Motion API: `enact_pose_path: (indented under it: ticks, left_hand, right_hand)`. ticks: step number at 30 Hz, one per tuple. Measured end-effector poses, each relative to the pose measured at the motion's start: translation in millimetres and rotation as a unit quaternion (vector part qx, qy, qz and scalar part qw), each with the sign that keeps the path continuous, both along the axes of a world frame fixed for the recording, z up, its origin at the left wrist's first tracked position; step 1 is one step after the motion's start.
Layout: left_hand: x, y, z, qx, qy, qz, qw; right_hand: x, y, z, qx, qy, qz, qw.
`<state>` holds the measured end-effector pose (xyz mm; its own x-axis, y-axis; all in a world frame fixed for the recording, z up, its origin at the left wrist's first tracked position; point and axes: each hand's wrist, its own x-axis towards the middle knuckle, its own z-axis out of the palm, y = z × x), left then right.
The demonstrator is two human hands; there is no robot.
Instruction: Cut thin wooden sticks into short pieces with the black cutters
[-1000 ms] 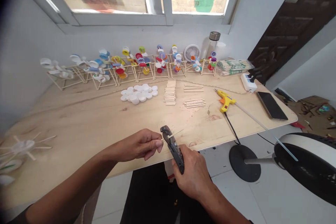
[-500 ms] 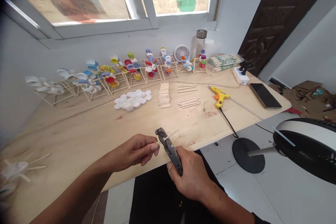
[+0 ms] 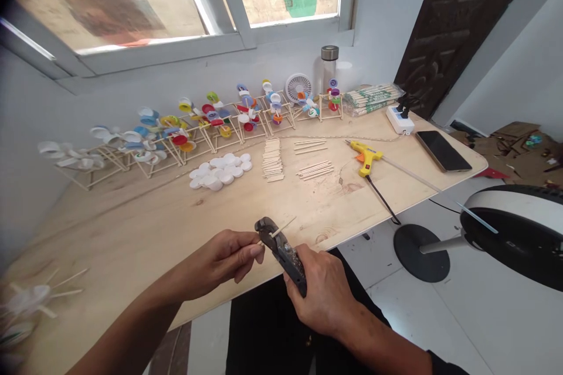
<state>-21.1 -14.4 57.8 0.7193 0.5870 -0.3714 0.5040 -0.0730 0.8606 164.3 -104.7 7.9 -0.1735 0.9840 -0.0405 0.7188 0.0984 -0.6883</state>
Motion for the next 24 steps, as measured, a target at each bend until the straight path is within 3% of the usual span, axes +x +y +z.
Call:
enact_pose_path:
  ticks: [24]
  left_hand:
    - [3.4, 3.6, 1.5, 0.025, 0.018, 0.002, 1.0]
  right_hand:
    - [0.1, 1.4, -4.8, -0.011, -0.019, -0.01, 1.0]
